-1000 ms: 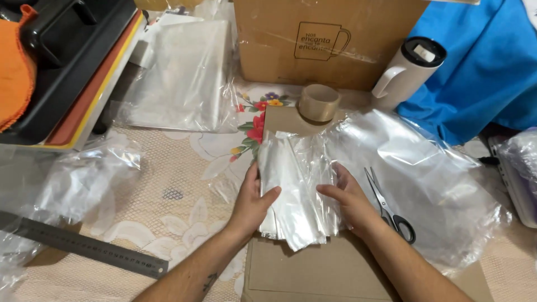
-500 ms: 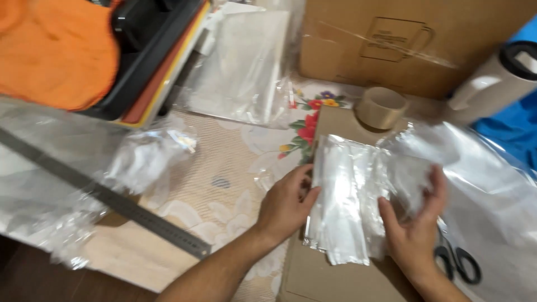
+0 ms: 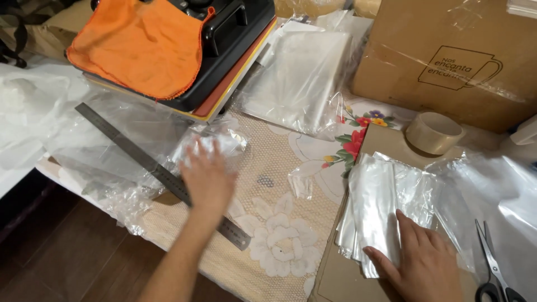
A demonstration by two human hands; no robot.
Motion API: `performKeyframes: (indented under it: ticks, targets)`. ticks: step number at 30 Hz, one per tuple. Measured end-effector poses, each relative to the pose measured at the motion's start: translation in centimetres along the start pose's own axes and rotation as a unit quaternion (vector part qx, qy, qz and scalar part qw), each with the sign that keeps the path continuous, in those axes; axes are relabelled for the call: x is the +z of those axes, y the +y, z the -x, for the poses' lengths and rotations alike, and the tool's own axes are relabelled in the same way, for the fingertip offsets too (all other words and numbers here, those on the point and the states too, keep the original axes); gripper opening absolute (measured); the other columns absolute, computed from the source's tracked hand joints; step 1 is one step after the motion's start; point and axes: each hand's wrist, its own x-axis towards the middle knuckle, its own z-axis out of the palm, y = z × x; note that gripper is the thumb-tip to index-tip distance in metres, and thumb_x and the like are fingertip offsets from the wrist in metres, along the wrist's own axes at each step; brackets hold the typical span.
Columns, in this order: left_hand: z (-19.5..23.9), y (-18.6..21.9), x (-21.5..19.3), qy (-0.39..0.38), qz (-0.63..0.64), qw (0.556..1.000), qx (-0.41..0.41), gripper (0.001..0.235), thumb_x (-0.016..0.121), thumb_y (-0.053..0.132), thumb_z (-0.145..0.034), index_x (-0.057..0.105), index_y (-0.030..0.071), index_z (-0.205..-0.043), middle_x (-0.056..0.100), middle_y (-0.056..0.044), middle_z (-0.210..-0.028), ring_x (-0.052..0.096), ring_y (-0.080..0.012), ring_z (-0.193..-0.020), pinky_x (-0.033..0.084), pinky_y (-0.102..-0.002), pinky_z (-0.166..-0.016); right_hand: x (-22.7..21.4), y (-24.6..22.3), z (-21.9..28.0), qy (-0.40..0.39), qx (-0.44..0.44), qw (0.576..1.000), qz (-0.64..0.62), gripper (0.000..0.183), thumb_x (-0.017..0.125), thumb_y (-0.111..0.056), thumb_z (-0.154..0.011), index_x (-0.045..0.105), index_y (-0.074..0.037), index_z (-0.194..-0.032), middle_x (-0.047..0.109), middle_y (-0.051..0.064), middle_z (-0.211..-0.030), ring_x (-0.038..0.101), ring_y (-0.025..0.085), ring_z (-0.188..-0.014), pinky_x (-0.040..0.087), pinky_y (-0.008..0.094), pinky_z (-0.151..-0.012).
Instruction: Organizing and stacking plastic bags and sheets on a table, using tape and scissors to secure them.
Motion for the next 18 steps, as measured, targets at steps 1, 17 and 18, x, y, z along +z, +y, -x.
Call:
performKeyframes:
  ticks: [1, 17, 18]
  targets:
    - [-1.1, -1.8, 0.9, 0.025, 0.104, 0.993, -0.049, 0.099, 0.053, 0.065, -0.089, 0.009, 0.011, -0.16, 0.006, -0.02, -0.165, 0.013, -0.0416, -0.149, 0.016, -0.056, -0.119, 0.1, -0.1, -0.1, 0.0, 0.005, 1.0, -0.014, 0.1, 0.051, -0.081, -0.07, 0.049, -0.016, -0.146, 0.067, 0.007, -0.127, 0.065, 0.034, -0.112, 0.052, 0.046, -0.095]
    - [-9.7, -7.5, 9.6, 0.247, 0.466, 0.842, 0.116, 0.055, 0.068, -0.006, -0.079, 0.069, 0.011, -0.132, 0.052, -0.011, -0.112, 0.059, -0.0284, -0.106, 0.043, -0.036, -0.102, -3.7, -0.1, -3.9, -0.226, 0.196, 0.927, -0.226, 0.101, 0.082, -0.049, -0.069, 0.034, -0.023, -0.154, 0.073, 0.002, -0.091, 0.071, 0.026, -0.088, 0.05, 0.038, -0.08]
    - [-7.8, -6.6, 6.7, 0.252, 0.465, 0.841, 0.117, 0.055, 0.068, -0.006, -0.079, 0.069, 0.011, -0.132, 0.052, -0.011, -0.112, 0.059, -0.0284, -0.106, 0.043, -0.036, -0.102, -3.6, 0.1, -4.2, -0.221, 0.195, 0.928, -0.228, 0.101, 0.082, -0.049, -0.069, 0.034, -0.023, -0.154, 0.073, 0.002, -0.091, 0.071, 0.026, -0.088, 0.05, 0.038, -0.08]
